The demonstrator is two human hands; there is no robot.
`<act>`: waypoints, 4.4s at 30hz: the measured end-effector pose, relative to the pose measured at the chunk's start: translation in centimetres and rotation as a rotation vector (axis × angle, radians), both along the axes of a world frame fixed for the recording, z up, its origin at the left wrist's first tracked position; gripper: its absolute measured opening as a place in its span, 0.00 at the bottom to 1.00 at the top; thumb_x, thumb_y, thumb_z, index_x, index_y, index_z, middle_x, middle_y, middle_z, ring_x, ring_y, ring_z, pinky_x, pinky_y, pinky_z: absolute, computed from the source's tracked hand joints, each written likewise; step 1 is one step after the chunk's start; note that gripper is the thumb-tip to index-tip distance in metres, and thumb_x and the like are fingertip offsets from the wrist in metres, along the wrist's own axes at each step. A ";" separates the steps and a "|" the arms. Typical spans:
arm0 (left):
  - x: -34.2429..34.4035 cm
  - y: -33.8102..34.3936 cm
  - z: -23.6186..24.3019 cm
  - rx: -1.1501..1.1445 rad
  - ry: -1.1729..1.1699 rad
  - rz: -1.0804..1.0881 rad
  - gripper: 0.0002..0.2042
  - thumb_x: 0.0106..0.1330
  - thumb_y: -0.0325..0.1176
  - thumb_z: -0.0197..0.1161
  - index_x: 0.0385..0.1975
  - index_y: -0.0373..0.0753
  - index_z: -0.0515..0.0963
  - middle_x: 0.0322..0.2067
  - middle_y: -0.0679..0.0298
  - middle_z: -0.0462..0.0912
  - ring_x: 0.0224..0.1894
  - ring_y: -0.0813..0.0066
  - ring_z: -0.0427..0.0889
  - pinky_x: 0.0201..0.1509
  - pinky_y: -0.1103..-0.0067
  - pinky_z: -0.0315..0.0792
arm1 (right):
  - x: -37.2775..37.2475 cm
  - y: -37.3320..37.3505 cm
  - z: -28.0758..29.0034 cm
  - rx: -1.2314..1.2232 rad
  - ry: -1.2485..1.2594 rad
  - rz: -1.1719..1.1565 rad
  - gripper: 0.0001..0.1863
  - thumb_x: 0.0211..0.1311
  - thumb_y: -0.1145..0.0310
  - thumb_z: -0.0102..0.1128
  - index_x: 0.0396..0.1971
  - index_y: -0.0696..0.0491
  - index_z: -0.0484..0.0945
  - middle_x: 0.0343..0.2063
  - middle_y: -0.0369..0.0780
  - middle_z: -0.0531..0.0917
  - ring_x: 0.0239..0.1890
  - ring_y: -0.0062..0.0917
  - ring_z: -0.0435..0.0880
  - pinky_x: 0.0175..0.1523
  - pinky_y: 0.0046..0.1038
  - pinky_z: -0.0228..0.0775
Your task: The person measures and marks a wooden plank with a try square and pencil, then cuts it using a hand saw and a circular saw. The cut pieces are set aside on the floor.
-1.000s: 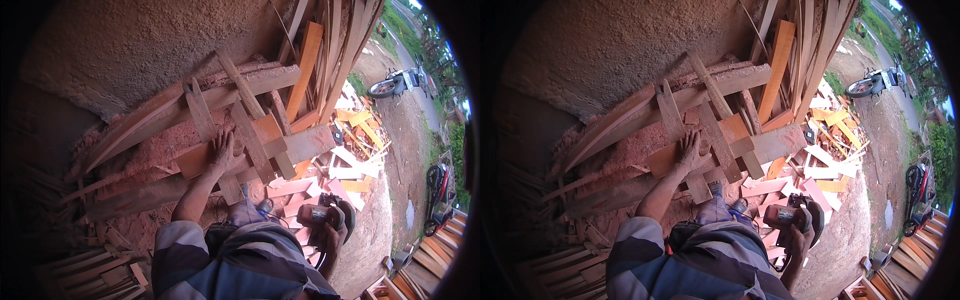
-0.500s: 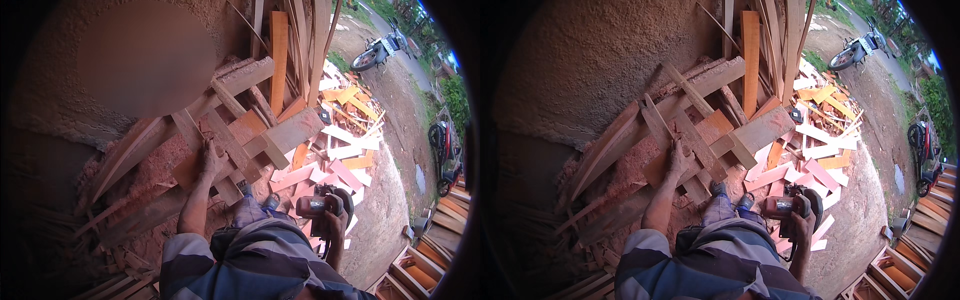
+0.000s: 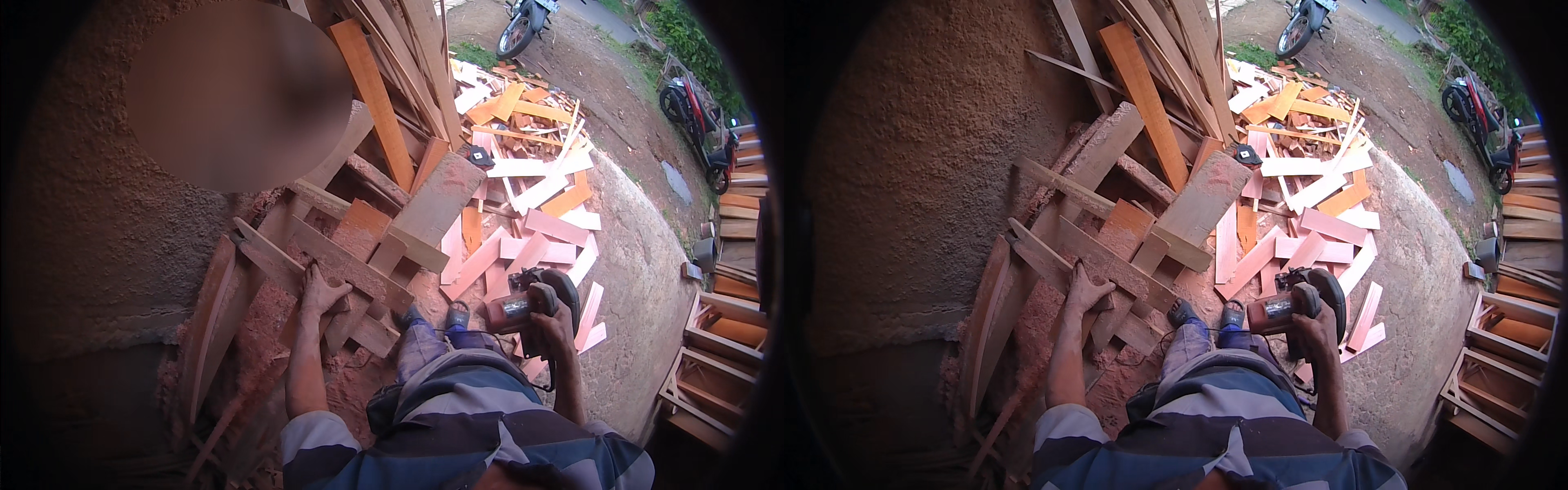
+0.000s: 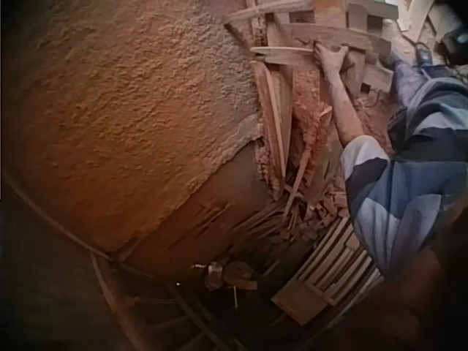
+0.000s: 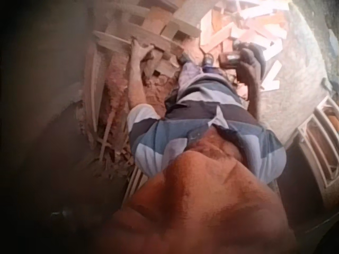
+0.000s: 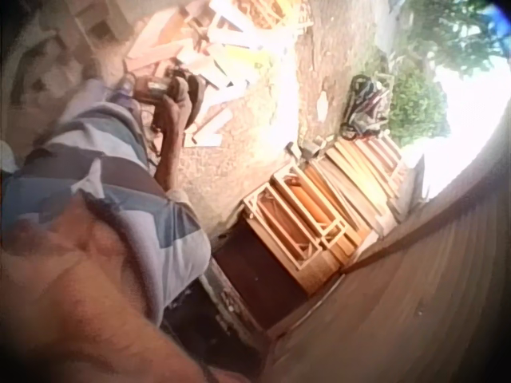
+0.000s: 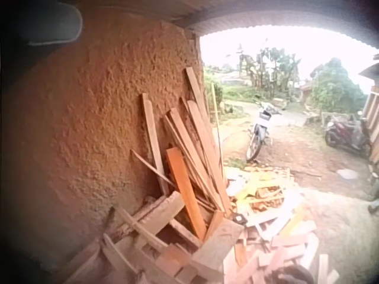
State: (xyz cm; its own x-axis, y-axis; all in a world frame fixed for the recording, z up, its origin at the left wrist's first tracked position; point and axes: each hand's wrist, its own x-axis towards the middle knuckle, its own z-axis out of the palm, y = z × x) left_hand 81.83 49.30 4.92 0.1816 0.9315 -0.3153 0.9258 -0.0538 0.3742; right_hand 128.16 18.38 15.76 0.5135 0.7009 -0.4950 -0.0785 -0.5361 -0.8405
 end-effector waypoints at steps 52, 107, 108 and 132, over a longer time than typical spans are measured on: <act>-6.0 -2.7 0.8 0.191 -0.623 0.392 0.31 0.69 0.48 0.71 0.58 0.26 0.75 0.52 0.44 0.83 0.54 0.51 0.83 0.59 0.62 0.75 | -4.4 -0.2 -5.2 -0.068 0.045 0.084 0.21 0.52 0.77 0.66 0.49 0.58 0.82 0.40 0.39 0.86 0.41 0.25 0.86 0.49 0.29 0.79; -62.2 -52.8 -15.2 1.517 -1.492 2.095 0.32 0.68 0.64 0.62 0.61 0.45 0.75 0.55 0.60 0.83 0.50 0.62 0.84 0.54 0.58 0.80 | -21.6 2.1 -8.5 -0.337 0.061 0.456 0.14 0.56 0.67 0.62 0.43 0.53 0.81 0.30 0.36 0.80 0.27 0.20 0.76 0.31 0.24 0.69; -63.4 -53.2 -15.2 1.503 -1.519 2.130 0.33 0.68 0.65 0.62 0.61 0.45 0.75 0.54 0.60 0.83 0.49 0.62 0.84 0.53 0.58 0.80 | -22.4 1.9 -8.1 -0.334 0.053 0.435 0.14 0.56 0.67 0.62 0.43 0.53 0.81 0.30 0.36 0.80 0.27 0.20 0.76 0.31 0.24 0.69; -58.4 -50.3 -11.5 1.435 -1.464 2.623 0.37 0.61 0.72 0.65 0.60 0.50 0.76 0.51 0.55 0.84 0.38 0.58 0.84 0.41 0.69 0.82 | -29.1 -3.2 -6.7 -0.287 0.076 0.200 0.18 0.53 0.71 0.63 0.47 0.52 0.83 0.26 0.36 0.81 0.22 0.20 0.77 0.26 0.24 0.70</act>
State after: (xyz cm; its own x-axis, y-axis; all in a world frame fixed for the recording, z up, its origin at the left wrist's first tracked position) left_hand 23.45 -1.05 -6.58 -0.5627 -0.4617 -0.6857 -0.2735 -0.6788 0.6815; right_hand 99.02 15.22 9.09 0.3343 0.6106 -0.7179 -0.0046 -0.7607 -0.6491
